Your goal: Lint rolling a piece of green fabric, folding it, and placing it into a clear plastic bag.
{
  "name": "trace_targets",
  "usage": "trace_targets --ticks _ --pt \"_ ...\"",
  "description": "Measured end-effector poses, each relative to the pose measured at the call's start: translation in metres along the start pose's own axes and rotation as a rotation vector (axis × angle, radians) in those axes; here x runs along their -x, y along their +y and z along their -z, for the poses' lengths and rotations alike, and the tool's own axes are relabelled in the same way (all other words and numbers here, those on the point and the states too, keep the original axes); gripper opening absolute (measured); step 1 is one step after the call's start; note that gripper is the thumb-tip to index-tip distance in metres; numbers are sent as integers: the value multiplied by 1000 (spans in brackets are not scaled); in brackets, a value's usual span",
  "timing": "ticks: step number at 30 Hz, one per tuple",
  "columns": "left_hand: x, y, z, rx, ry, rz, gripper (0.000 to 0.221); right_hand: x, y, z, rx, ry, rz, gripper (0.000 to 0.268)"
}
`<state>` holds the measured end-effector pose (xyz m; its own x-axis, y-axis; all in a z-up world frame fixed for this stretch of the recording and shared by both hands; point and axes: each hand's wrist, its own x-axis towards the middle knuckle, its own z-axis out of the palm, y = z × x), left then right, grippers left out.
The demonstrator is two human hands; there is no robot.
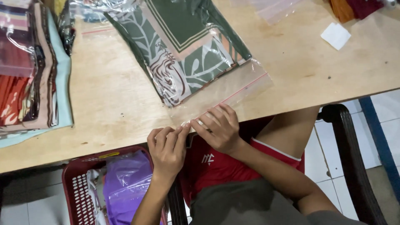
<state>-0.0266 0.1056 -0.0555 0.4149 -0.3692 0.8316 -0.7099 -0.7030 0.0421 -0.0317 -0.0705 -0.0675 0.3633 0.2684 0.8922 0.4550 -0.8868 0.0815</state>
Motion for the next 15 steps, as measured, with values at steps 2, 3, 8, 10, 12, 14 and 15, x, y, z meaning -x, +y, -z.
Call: trace_targets --ticks 2,3,8,10,12,14,15 --pt "5 0 0 -24 -10 -5 16 -5 0 2 13 29 20 13" --pt "5 0 -1 -25 -18 -3 16 -4 0 1 8 26 14 13" --pt "-4 4 1 -67 11 -17 13 -3 -1 0 20 51 5 10" --pt "-5 5 1 -79 2 -21 15 -1 -1 -1 6 69 -10 10" --pt "-3 6 0 -92 -5 -26 18 1 1 0 -7 87 -25 9" --pt "2 5 -2 -80 10 -23 18 3 3 2 4 35 -33 8" --pt "1 6 -2 -84 7 -30 18 1 3 2 2 41 -39 8"
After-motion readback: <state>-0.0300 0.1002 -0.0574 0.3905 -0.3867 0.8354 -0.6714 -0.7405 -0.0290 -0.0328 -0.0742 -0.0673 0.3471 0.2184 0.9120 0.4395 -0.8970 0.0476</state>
